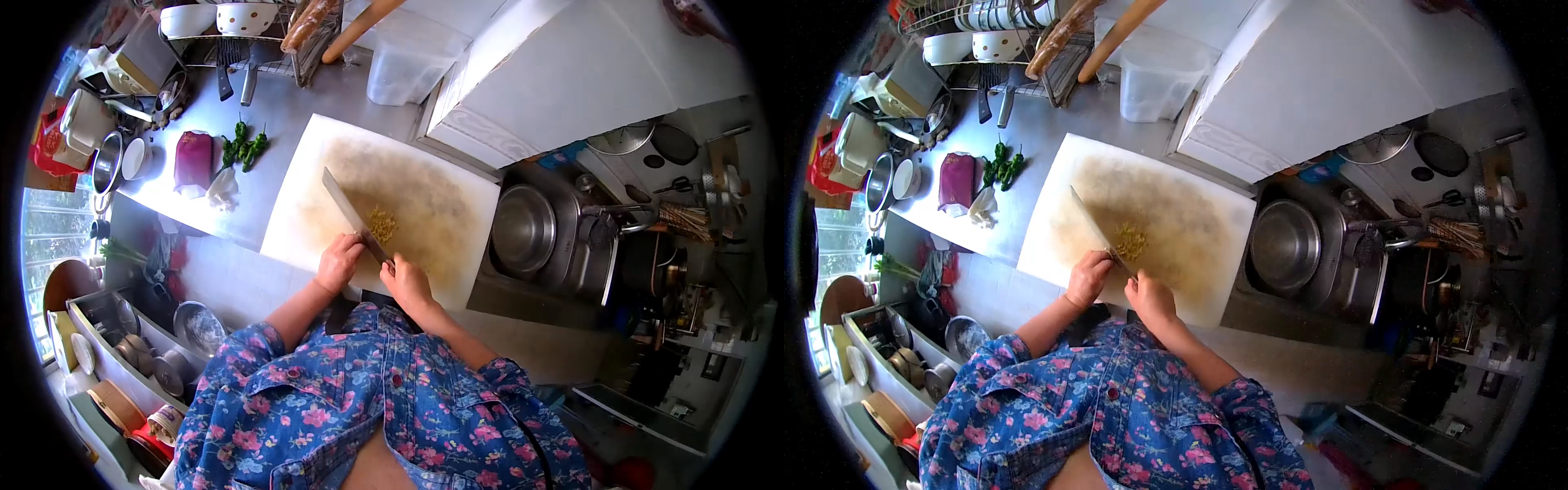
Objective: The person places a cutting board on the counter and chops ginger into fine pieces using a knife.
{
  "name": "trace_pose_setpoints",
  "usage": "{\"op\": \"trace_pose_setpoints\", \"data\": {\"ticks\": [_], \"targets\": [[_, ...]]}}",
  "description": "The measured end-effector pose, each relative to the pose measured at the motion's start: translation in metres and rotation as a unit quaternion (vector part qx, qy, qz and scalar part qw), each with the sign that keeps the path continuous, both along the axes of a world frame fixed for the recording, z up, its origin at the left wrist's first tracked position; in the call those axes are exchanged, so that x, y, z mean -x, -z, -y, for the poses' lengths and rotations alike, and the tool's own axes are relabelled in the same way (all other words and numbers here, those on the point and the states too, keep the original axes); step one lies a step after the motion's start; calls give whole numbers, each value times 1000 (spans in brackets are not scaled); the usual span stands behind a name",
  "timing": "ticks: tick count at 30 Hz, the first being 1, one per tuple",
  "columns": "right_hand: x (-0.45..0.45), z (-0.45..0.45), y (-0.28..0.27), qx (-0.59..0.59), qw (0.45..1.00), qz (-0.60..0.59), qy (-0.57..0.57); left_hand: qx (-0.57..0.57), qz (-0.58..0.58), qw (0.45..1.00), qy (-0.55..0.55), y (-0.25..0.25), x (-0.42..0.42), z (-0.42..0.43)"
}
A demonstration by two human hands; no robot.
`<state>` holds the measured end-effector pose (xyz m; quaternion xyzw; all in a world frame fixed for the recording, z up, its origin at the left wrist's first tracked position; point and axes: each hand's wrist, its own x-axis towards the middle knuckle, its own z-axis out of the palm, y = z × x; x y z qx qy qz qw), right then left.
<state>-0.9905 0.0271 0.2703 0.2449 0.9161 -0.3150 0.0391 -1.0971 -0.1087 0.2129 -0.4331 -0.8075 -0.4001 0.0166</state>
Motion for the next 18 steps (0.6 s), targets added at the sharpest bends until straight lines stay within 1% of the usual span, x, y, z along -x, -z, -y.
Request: {"op": "trace_pose_setpoints", "data": {"ticks": [4, 6, 7, 10, 13, 16, 18], "targets": [[-14, -8, -28, 30, 999, 13, -13, 11, 17, 1000, -7, 3, -1, 2], [-19, -12, -44, 41, 998, 36, -23, -9, 8, 1000, -1, 4, 1, 1], [-20, -12, -46, 25, 998, 48, -35, -18, 3, 1000, 0, 4, 2, 2], [-19, -10, -37, 25, 997, 57, -39, -1, -5, 1000, 10, 3, 5, 6], [-9, 8, -14, -33, 999, 27, -25, 0, -12, 1000, 19, 1, 5, 9], [-3, 14, -10, -49, 999, 3, -17, 23, -35, 998, 38, -2, 3, 13], [-5, 5, -8, -10, 1000, -12, -12, 28, -42, 998, 46, -2, 4, 14]]}}
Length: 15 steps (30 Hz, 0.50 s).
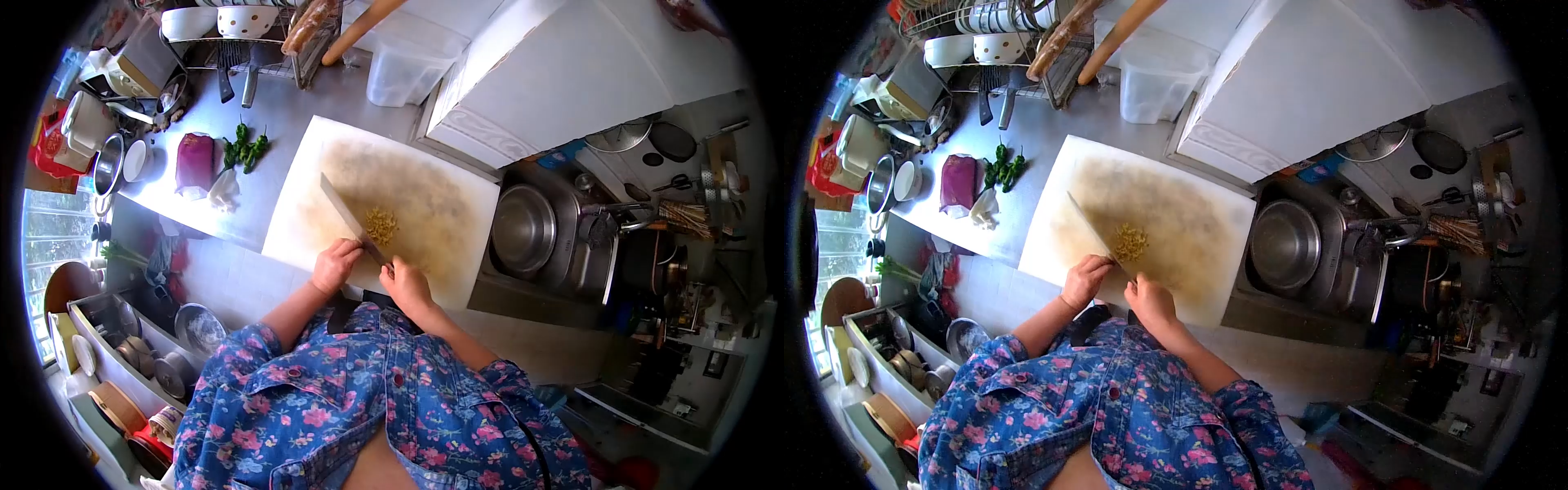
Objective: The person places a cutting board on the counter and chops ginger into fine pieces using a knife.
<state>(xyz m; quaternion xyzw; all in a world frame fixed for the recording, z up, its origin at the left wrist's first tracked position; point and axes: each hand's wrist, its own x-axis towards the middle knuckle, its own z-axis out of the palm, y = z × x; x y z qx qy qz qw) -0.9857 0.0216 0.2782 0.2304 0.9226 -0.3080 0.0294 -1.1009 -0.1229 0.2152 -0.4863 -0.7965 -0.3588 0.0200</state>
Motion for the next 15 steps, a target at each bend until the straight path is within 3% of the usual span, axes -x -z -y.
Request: {"op": "trace_pose_setpoints", "data": {"ticks": [2, 6, 13, 15], "targets": [[-5, -6, -9, 32, 999, -17, -1, 3, 1, 1000, -7, 2, 0, 1], [-16, -14, -37, 48, 996, 72, -7, -10, 18, 1000, -15, 4, 0, -3], [3, 7, 0, -29, 999, 31, -5, -14, 35, 999, -6, -2, 2, 0], [6, 3, 6, 4, 1000, -4, 5, -6, -9, 1000, -17, -3, 3, 0]]}}
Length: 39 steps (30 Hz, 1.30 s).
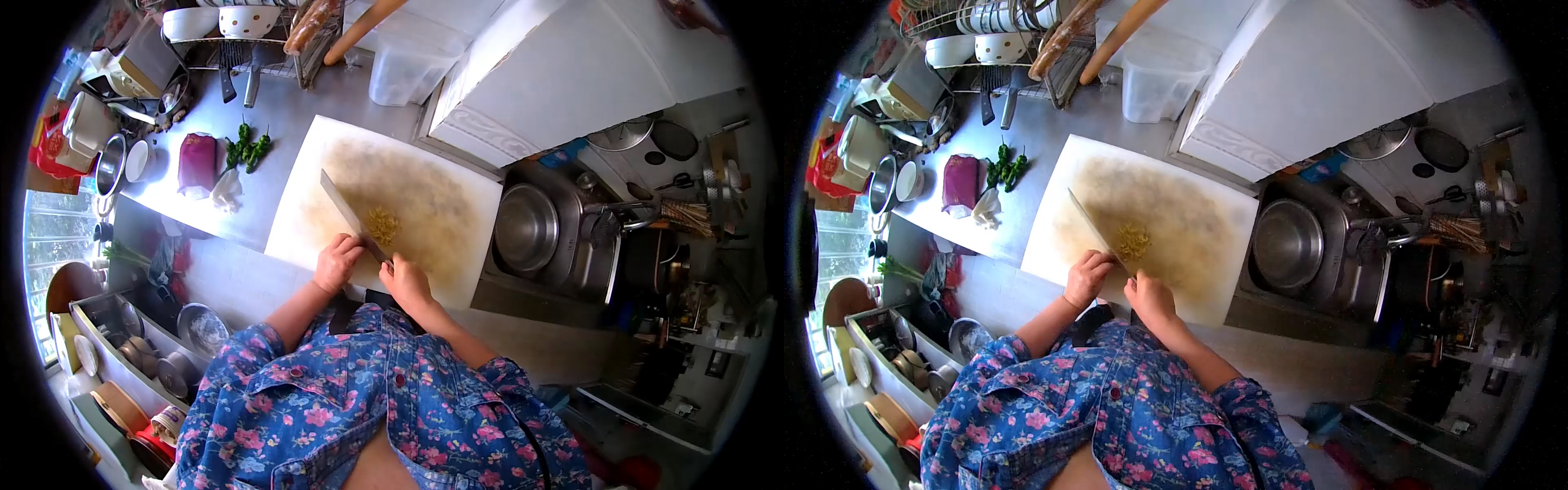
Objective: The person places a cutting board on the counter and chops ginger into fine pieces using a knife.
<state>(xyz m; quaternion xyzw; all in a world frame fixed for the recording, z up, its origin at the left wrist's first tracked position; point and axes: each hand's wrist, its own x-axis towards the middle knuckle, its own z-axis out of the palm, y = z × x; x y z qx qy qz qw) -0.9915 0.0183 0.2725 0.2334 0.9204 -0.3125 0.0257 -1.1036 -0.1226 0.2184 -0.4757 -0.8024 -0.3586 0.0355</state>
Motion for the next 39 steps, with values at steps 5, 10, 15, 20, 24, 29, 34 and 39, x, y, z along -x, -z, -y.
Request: {"op": "trace_pose_setpoints", "data": {"ticks": [5, 10, 15, 20, 24, 29, 34, 39], "targets": [[-16, -11, -21, 41, 999, 15, -2, -5, 20, 1000, -17, 1, -1, 1], [-14, -11, -20, 15, 998, 53, -21, -3, 8, 1000, -8, 9, 3, -2], [-6, -4, -7, 15, 1000, -9, -8, 22, 4, 1000, 8, 1, 0, 6], [-14, -1, -18, 9, 1000, 2, -11, 26, 6, 1000, -15, 9, -2, 7], [-12, -1, -16, 1, 1000, 5, -29, 9, 3, 1000, -13, 4, 1, 8], [-14, 0, -24, -1, 999, 32, -23, -18, 16, 1000, 5, 8, 0, 6], [-10, -1, -37, 26, 999, 37, -23, -12, 23, 1000, -2, 12, 1, 7], [-11, -4, -29, 19, 998, 45, -28, -8, 32, 999, 19, 10, 4, 10]]}}
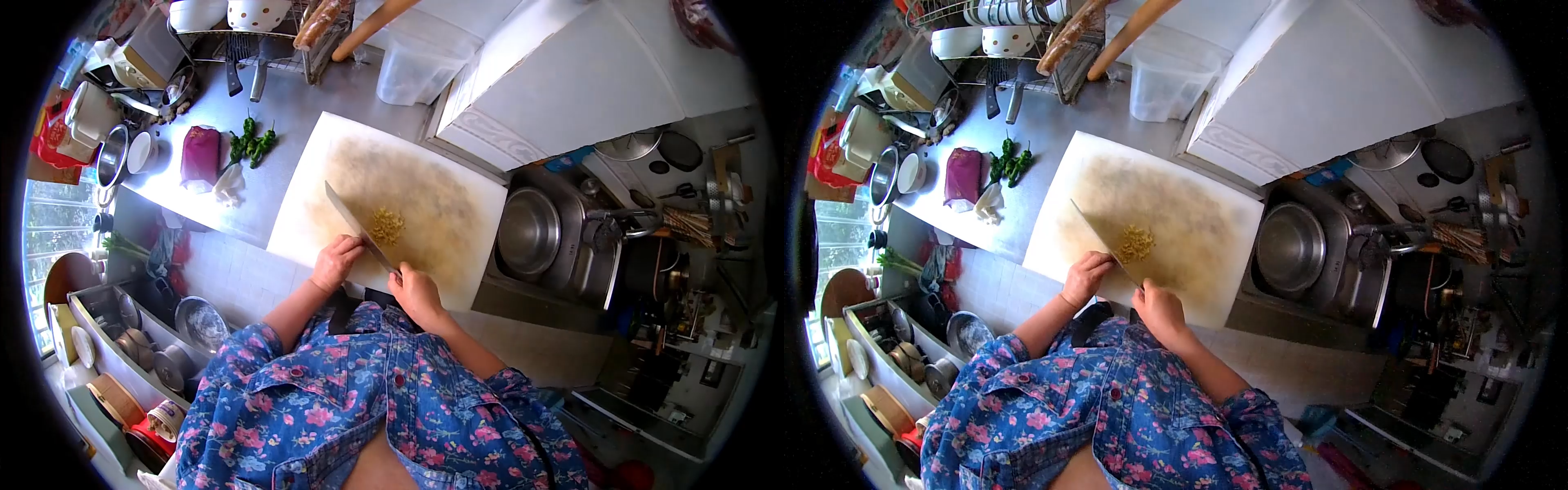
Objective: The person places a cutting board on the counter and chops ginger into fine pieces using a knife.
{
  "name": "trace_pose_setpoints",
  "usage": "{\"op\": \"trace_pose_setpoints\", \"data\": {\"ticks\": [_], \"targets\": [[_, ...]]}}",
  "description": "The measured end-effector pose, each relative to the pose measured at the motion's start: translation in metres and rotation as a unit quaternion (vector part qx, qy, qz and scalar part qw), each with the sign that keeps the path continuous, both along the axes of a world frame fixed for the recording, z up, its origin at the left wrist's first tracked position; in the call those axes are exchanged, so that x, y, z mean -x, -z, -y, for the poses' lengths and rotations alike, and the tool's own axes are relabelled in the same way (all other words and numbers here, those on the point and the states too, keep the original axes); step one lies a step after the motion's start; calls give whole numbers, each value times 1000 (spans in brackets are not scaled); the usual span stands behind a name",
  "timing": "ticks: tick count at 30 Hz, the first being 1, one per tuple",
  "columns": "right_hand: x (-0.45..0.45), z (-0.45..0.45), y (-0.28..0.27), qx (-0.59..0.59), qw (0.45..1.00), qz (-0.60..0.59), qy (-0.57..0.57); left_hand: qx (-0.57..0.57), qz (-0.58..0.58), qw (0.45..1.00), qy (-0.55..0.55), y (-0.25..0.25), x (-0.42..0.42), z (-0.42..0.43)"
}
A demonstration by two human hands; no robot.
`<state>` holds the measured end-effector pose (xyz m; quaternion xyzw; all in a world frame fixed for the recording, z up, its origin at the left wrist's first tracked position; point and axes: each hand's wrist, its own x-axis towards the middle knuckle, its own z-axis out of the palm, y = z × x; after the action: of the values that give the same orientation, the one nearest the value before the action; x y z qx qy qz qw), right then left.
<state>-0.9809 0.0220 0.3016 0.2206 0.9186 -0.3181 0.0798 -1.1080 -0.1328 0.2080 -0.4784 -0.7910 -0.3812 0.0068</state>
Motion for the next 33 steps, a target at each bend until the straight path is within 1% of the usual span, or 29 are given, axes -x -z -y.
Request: {"op": "trace_pose_setpoints", "data": {"ticks": [2, 4, 7, 8, 10, 14, 15, 18, 21, 24, 28, 31, 33], "targets": [[0, 0, -3, 6, 1000, -1, 5, -12, 1, 1000, -2, -2, 0, 0], [-2, 1, -5, 1, 1000, -17, 5, -12, 15, 999, -26, -6, -1, -1], [0, 0, 4, 15, 1000, 17, 0, -26, 38, 998, -40, -4, -2, -1], [0, -1, 3, 24, 1000, 12, 1, -35, 45, 998, -41, -3, 0, -1], [1, -2, -7, 39, 999, 6, 3, -27, 34, 997, -68, -5, 1, -1], [0, 0, -5, 23, 1000, -3, -6, -28, 27, 988, -147, -14, -1, -2], [1, -1, -2, 19, 1000, 2, -12, -7, 35, 987, -157, -17, -3, 0], [4, -3, -8, 30, 999, 6, -18, 2, 28, 984, -175, -16, -6, 2], [1, -1, -6, 28, 999, 17, -24, 24, 28, 981, -189, -19, -9, -1], [3, -2, -7, 32, 999, 22, -19, 43, 23, 983, -175, -12, -9, -1], [-1, -2, -7, 30, 999, 5, -16, 28, 27, 984, -176, -8, -10, -8], [1, -4, -1, 6, 999, 19, -26, 16, 33, 983, -178, -7, -10, -8], [3, -5, -9, 26, 999, 10, -19, 2, 33, 982, -185, -11, -11, -2]]}}
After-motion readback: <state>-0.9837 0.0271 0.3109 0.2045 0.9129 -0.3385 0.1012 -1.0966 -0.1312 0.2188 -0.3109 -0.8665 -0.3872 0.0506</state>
